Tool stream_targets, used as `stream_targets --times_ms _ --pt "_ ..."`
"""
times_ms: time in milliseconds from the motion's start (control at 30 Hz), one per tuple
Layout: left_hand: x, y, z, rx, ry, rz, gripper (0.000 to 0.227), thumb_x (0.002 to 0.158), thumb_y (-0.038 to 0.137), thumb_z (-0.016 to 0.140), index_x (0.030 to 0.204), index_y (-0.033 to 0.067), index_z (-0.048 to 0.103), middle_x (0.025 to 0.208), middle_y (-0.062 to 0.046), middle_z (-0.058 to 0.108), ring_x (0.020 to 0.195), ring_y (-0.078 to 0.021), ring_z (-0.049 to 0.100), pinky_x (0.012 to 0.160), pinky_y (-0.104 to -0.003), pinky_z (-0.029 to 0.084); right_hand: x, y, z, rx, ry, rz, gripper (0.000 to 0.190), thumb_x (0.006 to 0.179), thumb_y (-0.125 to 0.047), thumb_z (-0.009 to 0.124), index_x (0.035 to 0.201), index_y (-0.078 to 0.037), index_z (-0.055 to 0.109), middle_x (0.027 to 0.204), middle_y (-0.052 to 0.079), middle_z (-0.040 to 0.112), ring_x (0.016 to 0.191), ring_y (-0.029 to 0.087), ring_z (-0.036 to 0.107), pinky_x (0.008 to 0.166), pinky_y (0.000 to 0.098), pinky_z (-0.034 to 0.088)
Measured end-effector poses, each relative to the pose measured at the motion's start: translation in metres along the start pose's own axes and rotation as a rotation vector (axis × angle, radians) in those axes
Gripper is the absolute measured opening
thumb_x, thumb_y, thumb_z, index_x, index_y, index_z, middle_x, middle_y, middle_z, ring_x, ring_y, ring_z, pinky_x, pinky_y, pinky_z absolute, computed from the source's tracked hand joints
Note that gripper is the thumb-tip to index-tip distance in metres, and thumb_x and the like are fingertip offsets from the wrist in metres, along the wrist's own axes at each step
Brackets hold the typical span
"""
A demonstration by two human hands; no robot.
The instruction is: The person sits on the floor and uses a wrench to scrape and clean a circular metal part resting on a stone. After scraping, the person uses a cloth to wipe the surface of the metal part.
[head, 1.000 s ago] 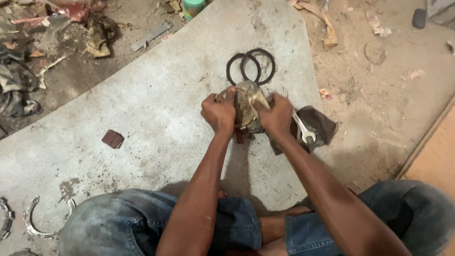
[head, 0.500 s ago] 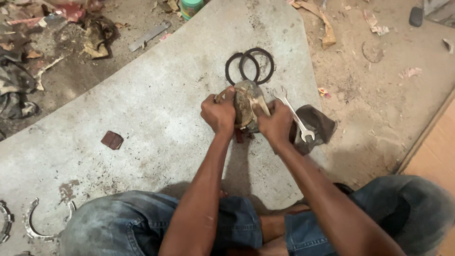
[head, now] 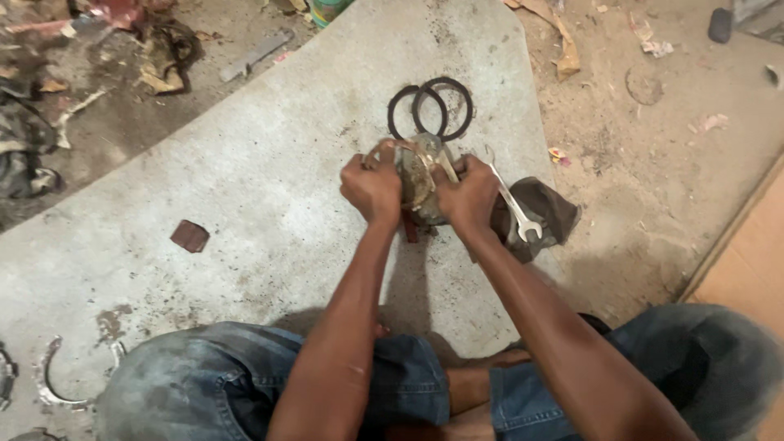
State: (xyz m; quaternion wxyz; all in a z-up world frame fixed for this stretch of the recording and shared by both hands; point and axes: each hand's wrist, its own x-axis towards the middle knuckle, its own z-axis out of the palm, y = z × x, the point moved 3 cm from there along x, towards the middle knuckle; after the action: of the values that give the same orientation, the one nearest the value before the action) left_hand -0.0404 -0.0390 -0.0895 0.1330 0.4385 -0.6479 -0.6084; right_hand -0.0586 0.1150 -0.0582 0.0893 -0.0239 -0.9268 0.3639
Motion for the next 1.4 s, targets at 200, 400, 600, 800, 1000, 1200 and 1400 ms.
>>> stream_targets --times_ms 200,400,600,800,1000,1200,1400 --pt "0.0 -0.003 -0.003 0.041 0.064 0.038 0.039 0.082 0.034 0.085 0.074 -0.0018 0.072 0.065 -0.016 0.071 0.051 -0.0254 0.062 0.054 -0.045 0.048 -0.012 0.008 -0.011 0.108 -0.015 0.04 0.032 0.082 -0.022 0.087 0.078 0.003 0.067 0.068 0.016 0.07 0.057 0.023 0.064 0.055 0.0383 0.049" --pt "-0.012 -0.008 -0.005 -0.058 0.018 -0.134 0.04 0.084 0.037 0.08 0.082 -0.0019 0.071 0.068 -0.013 0.072 0.055 -0.0242 0.067 0.054 -0.045 0.054 -0.004 0.014 -0.02 0.314 -0.132 0.154 0.025 0.091 -0.025 0.077 0.096 -0.001 0.071 0.078 0.012 0.074 0.06 0.018 0.068 0.053 0.0356 0.051" --pt "-0.023 0.012 -0.016 0.074 -0.052 -0.074 0.068 0.084 0.044 0.078 0.127 -0.0031 0.057 0.112 -0.024 0.067 0.092 -0.0306 0.071 0.079 -0.047 0.058 0.007 0.001 -0.003 0.009 -0.109 -0.039 0.028 0.083 -0.021 0.083 0.085 0.005 0.073 0.071 0.02 0.073 0.059 0.026 0.069 0.059 0.0405 0.054" --pt "-0.02 0.056 -0.025 0.881 -0.428 0.534 0.12 0.064 0.06 0.098 0.152 0.0094 0.035 0.153 -0.021 0.032 0.135 -0.0443 0.042 0.101 -0.066 0.04 0.015 0.004 -0.001 -0.019 -0.169 0.048 0.028 0.082 -0.024 0.082 0.082 0.002 0.072 0.071 0.021 0.072 0.062 0.028 0.072 0.063 0.043 0.057" --pt "-0.03 0.072 -0.03 1.036 -0.743 0.31 0.118 0.066 0.049 0.092 0.16 0.0159 0.028 0.146 -0.019 0.045 0.129 -0.0417 0.053 0.109 -0.048 0.048 0.008 0.003 -0.004 -0.079 -0.124 -0.037 0.027 0.079 -0.022 0.084 0.08 0.002 0.072 0.069 0.022 0.07 0.061 0.031 0.071 0.062 0.0451 0.055" --pt "-0.012 0.064 -0.017 1.206 -0.747 0.473 0.085 0.077 0.029 0.084 0.148 0.0129 0.04 0.127 -0.014 0.065 0.123 -0.0361 0.057 0.104 -0.048 0.047 -0.006 0.004 -0.002 -0.003 -0.057 -0.024 0.026 0.083 -0.02 0.082 0.078 0.002 0.07 0.068 0.021 0.07 0.06 0.031 0.07 0.061 0.0453 0.054" --pt "-0.01 0.059 -0.015 1.223 -0.775 0.447 0.075 0.08 0.022 0.08 0.143 0.0112 0.041 0.12 -0.015 0.069 0.118 -0.0349 0.062 0.106 -0.049 0.046 -0.018 0.016 -0.002 0.005 -0.096 0.021 0.023 0.084 -0.02 0.08 0.081 0.0 0.069 0.069 0.017 0.07 0.059 0.028 0.071 0.058 0.0442 0.056"
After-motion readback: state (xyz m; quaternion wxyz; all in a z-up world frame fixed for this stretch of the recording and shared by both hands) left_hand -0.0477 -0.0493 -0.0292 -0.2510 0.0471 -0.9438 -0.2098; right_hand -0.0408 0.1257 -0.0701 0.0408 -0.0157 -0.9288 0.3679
